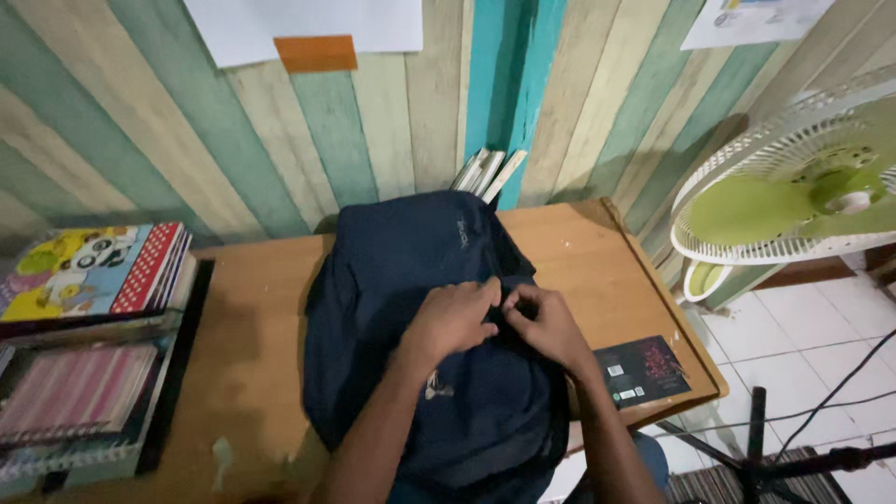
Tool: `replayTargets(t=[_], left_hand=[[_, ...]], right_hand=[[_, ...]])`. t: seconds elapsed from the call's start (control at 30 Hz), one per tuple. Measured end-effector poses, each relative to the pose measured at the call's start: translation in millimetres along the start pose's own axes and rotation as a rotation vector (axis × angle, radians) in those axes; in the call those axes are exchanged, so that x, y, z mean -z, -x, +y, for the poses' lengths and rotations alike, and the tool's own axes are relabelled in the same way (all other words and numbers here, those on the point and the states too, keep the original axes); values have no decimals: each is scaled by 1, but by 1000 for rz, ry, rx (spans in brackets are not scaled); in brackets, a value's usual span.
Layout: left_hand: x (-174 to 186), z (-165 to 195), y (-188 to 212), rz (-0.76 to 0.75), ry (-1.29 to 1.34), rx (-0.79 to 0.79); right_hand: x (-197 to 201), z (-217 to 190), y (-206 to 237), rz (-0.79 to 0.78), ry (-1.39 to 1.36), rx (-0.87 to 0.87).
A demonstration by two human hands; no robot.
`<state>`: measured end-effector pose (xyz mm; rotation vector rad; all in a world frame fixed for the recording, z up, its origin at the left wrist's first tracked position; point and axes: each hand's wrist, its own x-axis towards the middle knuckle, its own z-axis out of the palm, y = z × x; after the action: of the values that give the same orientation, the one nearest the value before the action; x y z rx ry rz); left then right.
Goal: The person packs a backpack at a desk. They place books and notebooks into the main compartment, put a pencil and phone into the front pocket, then add earbuds, a watch, and a charging cable, and zip the backpack closed.
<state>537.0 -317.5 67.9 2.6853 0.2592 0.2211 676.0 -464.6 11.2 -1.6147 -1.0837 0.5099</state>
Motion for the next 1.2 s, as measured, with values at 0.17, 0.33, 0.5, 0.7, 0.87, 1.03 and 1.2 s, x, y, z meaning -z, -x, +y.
replayTargets(t=[0.17, 0.33, 0.5, 0.7, 0.87, 1.03, 1.2], left_hand=[[-25, 14, 14, 353, -259, -34], [-45, 4, 21, 414, -307, -48], [-54, 6, 30, 458, -315, -12], [-45, 11, 42, 395, -129, 49], [-35, 1, 61, 448, -41, 32], [-24, -17, 92, 510, -180, 12], [15, -64, 147, 570, -142, 142]], right_hand=[[5, -20, -1, -90, 101, -32], [16, -47, 0, -186, 52, 127], [13, -49, -6, -234, 426, 134], [7, -26, -19, -220, 657, 318], [21, -11, -23, -185, 593, 419], [35, 4, -26, -163, 561, 404], [39, 3, -29, -142, 541, 266]])
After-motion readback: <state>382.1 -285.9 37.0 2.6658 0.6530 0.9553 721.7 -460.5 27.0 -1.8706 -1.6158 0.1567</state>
